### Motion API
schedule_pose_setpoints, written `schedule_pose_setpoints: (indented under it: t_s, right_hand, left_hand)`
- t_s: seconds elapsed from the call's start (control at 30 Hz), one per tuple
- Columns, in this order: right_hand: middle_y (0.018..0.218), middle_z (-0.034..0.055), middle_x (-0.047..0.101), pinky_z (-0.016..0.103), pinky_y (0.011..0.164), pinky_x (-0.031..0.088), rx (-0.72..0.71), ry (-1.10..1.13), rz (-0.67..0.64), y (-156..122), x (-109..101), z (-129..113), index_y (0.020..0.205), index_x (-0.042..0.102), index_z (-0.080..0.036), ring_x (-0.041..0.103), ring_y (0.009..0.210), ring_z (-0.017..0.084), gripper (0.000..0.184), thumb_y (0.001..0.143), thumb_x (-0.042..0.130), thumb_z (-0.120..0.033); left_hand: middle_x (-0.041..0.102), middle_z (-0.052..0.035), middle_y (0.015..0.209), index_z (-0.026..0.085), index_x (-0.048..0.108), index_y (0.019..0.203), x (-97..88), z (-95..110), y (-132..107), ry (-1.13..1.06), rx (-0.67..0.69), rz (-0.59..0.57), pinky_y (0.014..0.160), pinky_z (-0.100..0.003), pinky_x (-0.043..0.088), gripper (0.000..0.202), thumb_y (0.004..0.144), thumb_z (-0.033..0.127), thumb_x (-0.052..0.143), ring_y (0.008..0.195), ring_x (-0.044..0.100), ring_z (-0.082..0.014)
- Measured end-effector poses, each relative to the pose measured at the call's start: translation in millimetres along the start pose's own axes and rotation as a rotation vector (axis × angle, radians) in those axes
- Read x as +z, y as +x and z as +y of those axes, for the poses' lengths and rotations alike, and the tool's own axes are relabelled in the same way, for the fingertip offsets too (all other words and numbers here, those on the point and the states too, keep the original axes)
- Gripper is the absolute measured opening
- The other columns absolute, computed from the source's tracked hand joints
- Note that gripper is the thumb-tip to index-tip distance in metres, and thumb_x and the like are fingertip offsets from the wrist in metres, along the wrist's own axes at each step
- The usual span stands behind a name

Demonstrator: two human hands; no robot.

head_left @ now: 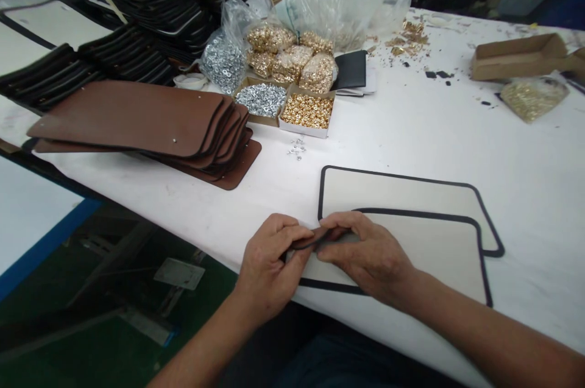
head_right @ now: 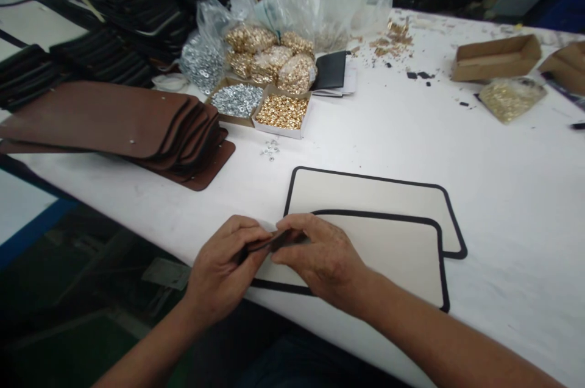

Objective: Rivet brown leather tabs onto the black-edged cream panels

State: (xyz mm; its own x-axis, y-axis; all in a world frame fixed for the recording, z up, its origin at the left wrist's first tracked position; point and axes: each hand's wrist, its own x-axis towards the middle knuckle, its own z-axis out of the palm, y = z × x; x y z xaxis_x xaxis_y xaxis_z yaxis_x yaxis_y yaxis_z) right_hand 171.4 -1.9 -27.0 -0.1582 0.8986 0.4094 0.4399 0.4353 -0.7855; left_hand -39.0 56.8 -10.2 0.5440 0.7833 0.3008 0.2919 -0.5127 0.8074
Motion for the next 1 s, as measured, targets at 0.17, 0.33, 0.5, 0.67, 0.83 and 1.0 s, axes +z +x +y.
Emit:
schedule_pose_setpoints:
  t_s: [0.17,0.33,0.5,0.67,0.83,1.0]
  right_hand:
    - [0.119,0.0068,0.063,0.028,0.076,0.059,-0.101,-0.219,-0.028,23,1,-4,0.101,0.075,-0.026,0.066,0.083,0.012,0.019,0.097,0.061,-0.013]
    - [0.114,0.0068,0.067,0.034,0.088,0.060,-0.116,-0.209,0.031,34,6,-7,0.098,0.072,-0.025,0.067,0.105,0.020,0.009,0.095,0.066,-0.018]
    - [0.117,0.0073,0.065,0.035,0.089,0.061,-0.103,-0.242,0.041,34,10,-6,0.097,0.071,-0.024,0.067,0.106,0.020,0.010,0.094,0.067,-0.016]
    - [0.119,0.0075,0.061,0.033,0.088,0.061,-0.097,-0.215,0.021,33,10,-4,0.097,0.072,-0.024,0.066,0.104,0.018,0.011,0.094,0.067,-0.015]
    - [0.119,0.0071,0.060,0.033,0.084,0.061,-0.078,-0.188,0.030,33,12,-5,0.098,0.073,-0.024,0.066,0.102,0.018,0.011,0.095,0.067,-0.015]
    - [0.115,0.0067,0.060,0.033,0.083,0.061,-0.054,-0.174,0.059,34,15,-8,0.097,0.074,-0.025,0.067,0.099,0.018,0.012,0.094,0.068,-0.015]
  left_hand:
    - [0.064,-0.0027,0.097,0.023,0.071,0.106,-8.7,1,2,-0.075,-0.087,-0.022,0.079,-0.030,0.050,0.018,0.095,0.013,0.061,0.091,0.063,-0.0168]
    - [0.066,-0.0032,0.095,0.022,0.072,0.103,-15.8,-1,5,-0.126,-0.148,-0.001,0.078,-0.031,0.051,0.014,0.098,0.022,0.059,0.090,0.063,-0.0183]
    - [0.065,-0.0029,0.093,0.021,0.073,0.103,-18.8,-2,7,-0.205,-0.204,-0.025,0.074,-0.030,0.051,0.016,0.098,0.025,0.059,0.085,0.061,-0.0175]
    - [0.064,-0.0024,0.091,0.021,0.074,0.101,-18.8,-3,9,-0.249,-0.240,-0.033,0.073,-0.030,0.049,0.016,0.098,0.028,0.059,0.082,0.060,-0.0170]
    - [0.064,-0.0032,0.092,0.020,0.073,0.100,-18.6,-1,10,-0.239,-0.247,-0.038,0.076,-0.031,0.050,0.016,0.097,0.027,0.059,0.085,0.061,-0.0180]
    - [0.064,-0.0034,0.090,0.020,0.074,0.100,-18.4,1,11,-0.228,-0.249,-0.036,0.074,-0.031,0.051,0.016,0.097,0.026,0.059,0.083,0.061,-0.0182]
